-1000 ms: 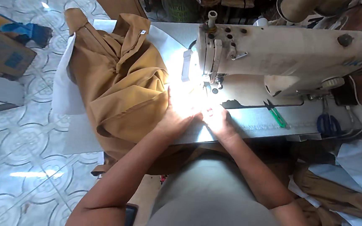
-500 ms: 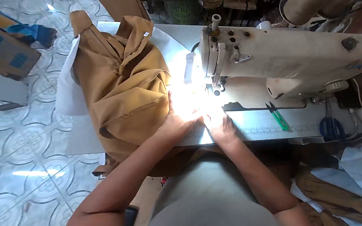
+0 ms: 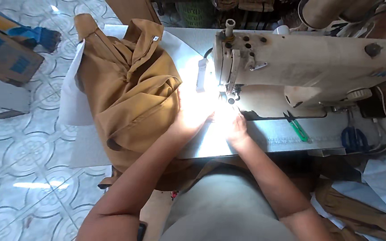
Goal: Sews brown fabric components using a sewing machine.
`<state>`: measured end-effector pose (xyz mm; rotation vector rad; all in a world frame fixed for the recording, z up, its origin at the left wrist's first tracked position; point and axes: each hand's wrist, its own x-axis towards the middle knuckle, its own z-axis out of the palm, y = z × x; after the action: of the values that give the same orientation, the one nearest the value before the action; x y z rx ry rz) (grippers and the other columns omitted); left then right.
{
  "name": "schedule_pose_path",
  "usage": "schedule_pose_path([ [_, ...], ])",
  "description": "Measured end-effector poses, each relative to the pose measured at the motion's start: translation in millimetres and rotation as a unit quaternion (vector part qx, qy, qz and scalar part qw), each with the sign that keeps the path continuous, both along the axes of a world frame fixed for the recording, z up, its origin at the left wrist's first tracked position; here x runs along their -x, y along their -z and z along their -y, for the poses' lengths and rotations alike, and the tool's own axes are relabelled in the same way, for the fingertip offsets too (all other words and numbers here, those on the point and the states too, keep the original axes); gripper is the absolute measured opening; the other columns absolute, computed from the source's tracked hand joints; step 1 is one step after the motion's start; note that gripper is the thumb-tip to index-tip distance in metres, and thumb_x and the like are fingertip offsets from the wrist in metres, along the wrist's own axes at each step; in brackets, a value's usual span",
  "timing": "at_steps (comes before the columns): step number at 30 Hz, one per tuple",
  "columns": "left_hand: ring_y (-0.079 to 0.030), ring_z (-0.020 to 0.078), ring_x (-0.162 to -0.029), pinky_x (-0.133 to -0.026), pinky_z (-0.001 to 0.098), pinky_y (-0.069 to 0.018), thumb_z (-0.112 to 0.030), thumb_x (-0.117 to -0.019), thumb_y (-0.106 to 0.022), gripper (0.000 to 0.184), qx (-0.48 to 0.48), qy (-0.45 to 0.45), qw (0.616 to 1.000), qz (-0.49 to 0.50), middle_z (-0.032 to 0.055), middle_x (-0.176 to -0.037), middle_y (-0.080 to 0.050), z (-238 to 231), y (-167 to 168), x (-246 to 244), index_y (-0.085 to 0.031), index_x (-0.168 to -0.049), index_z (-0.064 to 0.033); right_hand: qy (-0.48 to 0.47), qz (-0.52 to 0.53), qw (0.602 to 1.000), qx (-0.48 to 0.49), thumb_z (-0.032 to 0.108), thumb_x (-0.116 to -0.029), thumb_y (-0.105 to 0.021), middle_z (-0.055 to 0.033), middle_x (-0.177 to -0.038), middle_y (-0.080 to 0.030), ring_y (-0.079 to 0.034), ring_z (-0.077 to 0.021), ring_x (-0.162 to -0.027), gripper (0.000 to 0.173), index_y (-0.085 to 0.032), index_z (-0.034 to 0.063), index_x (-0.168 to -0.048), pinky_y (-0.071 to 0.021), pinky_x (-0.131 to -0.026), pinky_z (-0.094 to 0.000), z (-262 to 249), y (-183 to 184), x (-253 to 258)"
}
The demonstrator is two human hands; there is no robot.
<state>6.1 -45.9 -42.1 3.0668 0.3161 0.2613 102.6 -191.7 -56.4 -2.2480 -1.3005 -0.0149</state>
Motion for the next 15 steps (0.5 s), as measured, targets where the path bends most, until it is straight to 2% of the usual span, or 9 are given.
schedule_pose_path([
  [4, -0.055, 0.0368, -0.126, -0.112, 0.0766, -0.0182, -0.005, -0.0979, -0.060, 0.033, 0.019, 0.020, 0.997, 0.071, 0.0056, -0.120, -0.069, -6, 7, -2, -0.077, -0.117, -0.0253, -0.012, 0.027, 0.999, -0.025, 0.003, -0.0875, -0.074, -0.0215, -0.117, -0.068, -0.066, -0.0392, -0.108, 0.028, -0.073, 0.0019, -0.116, -0.0562, -0.089, -0.0517, -3, 3, -2],
  [6, -0.045, 0.0380, -0.140, -0.115, 0.0758, -0.0140, -0.007, -0.0997, -0.060, 0.037, 0.026, 0.007, 0.998, 0.053, 0.0092, -0.141, -0.061, 1, -1, 14, -0.070, -0.131, -0.0241, 0.001, 0.017, 1.000, -0.005, 0.009, -0.0912, -0.072, -0.0220, -0.121, -0.067, -0.065, -0.0398, -0.111, 0.028, -0.073, 0.0027, -0.119, -0.0557, -0.089, -0.0522, -1, 4, -3],
  [7, -0.037, 0.0404, -0.147, -0.115, 0.0784, -0.0110, -0.010, -0.0996, -0.061, 0.042, 0.013, -0.024, 0.999, 0.031, 0.0133, -0.152, -0.052, 5, -5, 25, -0.064, -0.140, -0.0227, 0.022, 0.005, 1.000, 0.015, 0.018, -0.0938, -0.070, -0.0219, -0.121, -0.066, -0.065, -0.0392, -0.111, 0.030, -0.072, 0.0024, -0.120, -0.0562, -0.088, -0.0520, 0, 4, -3],
  [8, -0.030, 0.0434, -0.151, -0.114, 0.0810, -0.0092, -0.014, -0.0969, -0.067, 0.048, 0.007, -0.072, 0.997, 0.014, 0.0181, -0.158, -0.043, 9, -9, 38, -0.059, -0.144, -0.0182, 0.054, -0.017, 0.997, 0.055, 0.032, -0.0963, -0.068, -0.0217, -0.123, -0.065, -0.065, -0.0385, -0.113, 0.042, -0.068, 0.0017, -0.125, -0.0559, -0.089, -0.0522, 1, 3, -1],
  [9, -0.024, 0.0453, -0.153, -0.113, 0.0829, -0.0089, -0.015, -0.0919, -0.074, 0.055, 0.008, -0.129, 0.991, 0.016, 0.0206, -0.161, -0.039, 12, -13, 53, -0.059, -0.145, -0.0138, 0.086, -0.044, 0.990, 0.102, 0.046, -0.0953, -0.066, -0.0227, -0.128, -0.063, -0.063, -0.0390, -0.118, 0.060, -0.062, 0.0004, -0.133, -0.0543, -0.092, -0.0533, 1, 0, 1],
  [10, -0.022, 0.0478, -0.153, -0.110, 0.0856, -0.0103, -0.013, -0.0880, -0.077, 0.062, 0.009, -0.186, 0.982, 0.015, 0.0207, -0.161, -0.038, 13, -16, 68, -0.056, -0.147, -0.0132, 0.104, -0.066, 0.984, 0.130, 0.049, -0.0937, -0.068, -0.0237, -0.132, -0.062, -0.061, -0.0392, -0.122, 0.068, -0.058, -0.0012, -0.138, -0.0526, -0.095, -0.0534, 1, -2, 3],
  [11, -0.026, 0.0513, -0.150, -0.106, 0.0882, -0.0119, -0.011, -0.0862, -0.078, 0.069, 0.014, -0.232, 0.973, 0.010, 0.0215, -0.157, -0.042, 13, -18, 83, -0.052, -0.150, -0.0150, 0.107, -0.072, 0.982, 0.137, 0.043, -0.0949, -0.068, -0.0243, -0.131, -0.062, -0.060, -0.0393, -0.123, 0.062, -0.059, -0.0031, -0.136, -0.0519, -0.096, -0.0534, 2, -1, 4],
  [13, -0.046, 0.0562, -0.135, -0.104, 0.0888, -0.0139, -0.005, -0.0879, -0.076, 0.056, 0.045, -0.269, 0.962, 0.003, 0.0268, -0.138, -0.058, 10, -20, 112, -0.060, -0.141, -0.0099, 0.092, -0.074, 0.989, 0.091, 0.026, -0.0989, -0.064, -0.0236, -0.119, -0.067, -0.065, -0.0393, -0.113, 0.036, -0.066, -0.0022, -0.120, -0.0543, -0.089, -0.0550, 4, -2, 4],
  [15, -0.062, 0.0533, -0.116, -0.106, 0.0820, -0.0273, -0.005, -0.0941, -0.068, 0.039, 0.095, -0.256, 0.962, -0.002, 0.0281, -0.121, -0.068, 3, -32, 131, -0.063, -0.133, -0.0029, 0.072, -0.120, 0.989, 0.037, 0.017, -0.1010, -0.061, -0.0213, -0.111, -0.068, -0.069, -0.0376, -0.101, 0.023, -0.066, 0.0010, -0.117, -0.0567, -0.082, -0.0559, 5, -7, 0],
])
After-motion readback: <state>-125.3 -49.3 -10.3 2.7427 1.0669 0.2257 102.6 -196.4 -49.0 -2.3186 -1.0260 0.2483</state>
